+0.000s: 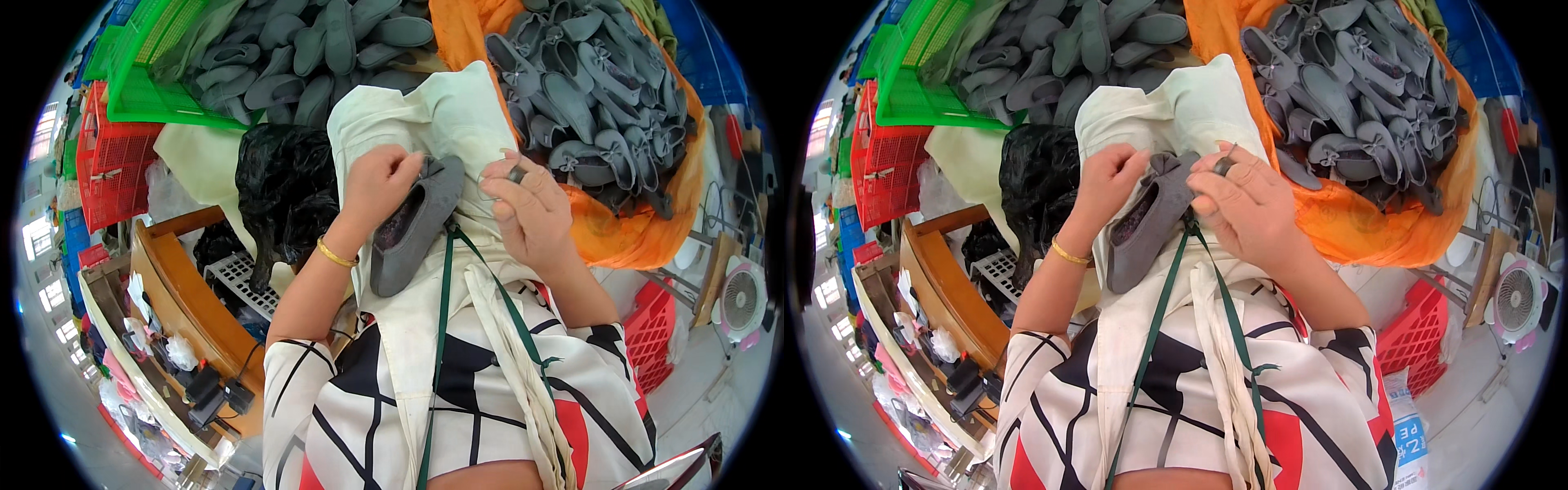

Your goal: The person sews a decorative bow onto the front of a grey slip-on shoe using a needle and thread. They repeatedly pull the thread through the fabric, tie knots, and adjust the bow's position. The person handles multiple shoes from a nearby pile, working on them one at a time.

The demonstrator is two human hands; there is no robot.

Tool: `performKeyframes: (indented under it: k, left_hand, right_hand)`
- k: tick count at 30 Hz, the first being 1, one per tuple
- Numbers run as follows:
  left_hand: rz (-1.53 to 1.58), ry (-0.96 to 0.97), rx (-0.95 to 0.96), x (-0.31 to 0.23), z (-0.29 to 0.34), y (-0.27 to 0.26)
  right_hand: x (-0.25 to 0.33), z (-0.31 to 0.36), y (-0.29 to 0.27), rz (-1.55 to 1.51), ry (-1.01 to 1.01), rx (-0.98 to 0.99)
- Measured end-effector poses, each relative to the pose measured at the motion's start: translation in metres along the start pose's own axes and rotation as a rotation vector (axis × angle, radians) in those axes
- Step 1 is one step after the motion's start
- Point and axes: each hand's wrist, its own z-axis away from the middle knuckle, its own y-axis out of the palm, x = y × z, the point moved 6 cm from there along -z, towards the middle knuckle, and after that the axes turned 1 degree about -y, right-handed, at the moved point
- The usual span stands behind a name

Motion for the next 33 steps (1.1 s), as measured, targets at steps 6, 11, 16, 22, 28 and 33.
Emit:
performKeyframes:
  k: [6, 11, 16, 22, 28, 33]
  left_hand:
    - [0.113, -0.296, 0.341, 0.038, 0.0, 0.042]
    - [0.938, -0.546, 0.328, 0.06, 0.021, 0.042]
    - [1.144, -0.53, 0.232, 0.054, 0.032, 0.054]
    - [1.106, -0.471, 0.2, 0.031, 0.031, 0.048]
    - [1.175, -0.577, 0.178, 0.04, 0.027, 0.052]
    - [0.995, -0.61, 0.314, 0.039, 0.029, 0.045]
  right_hand:
    - [0.01, 0.012, -0.004, 0.126, -0.065, 0.121]
    - [-0.057, 0.081, -0.054, 0.303, 0.478, 0.397]
    - [-0.092, 0.12, -0.058, 0.077, 0.945, 0.387]
    - [-0.055, 0.051, 0.053, -0.4, 0.722, 0.201]
    - [-0.085, 0.049, 0.107, -0.19, 0.502, 0.25]
    - [-0.075, 0.036, 0.106, 0.048, 0.403, 0.374]
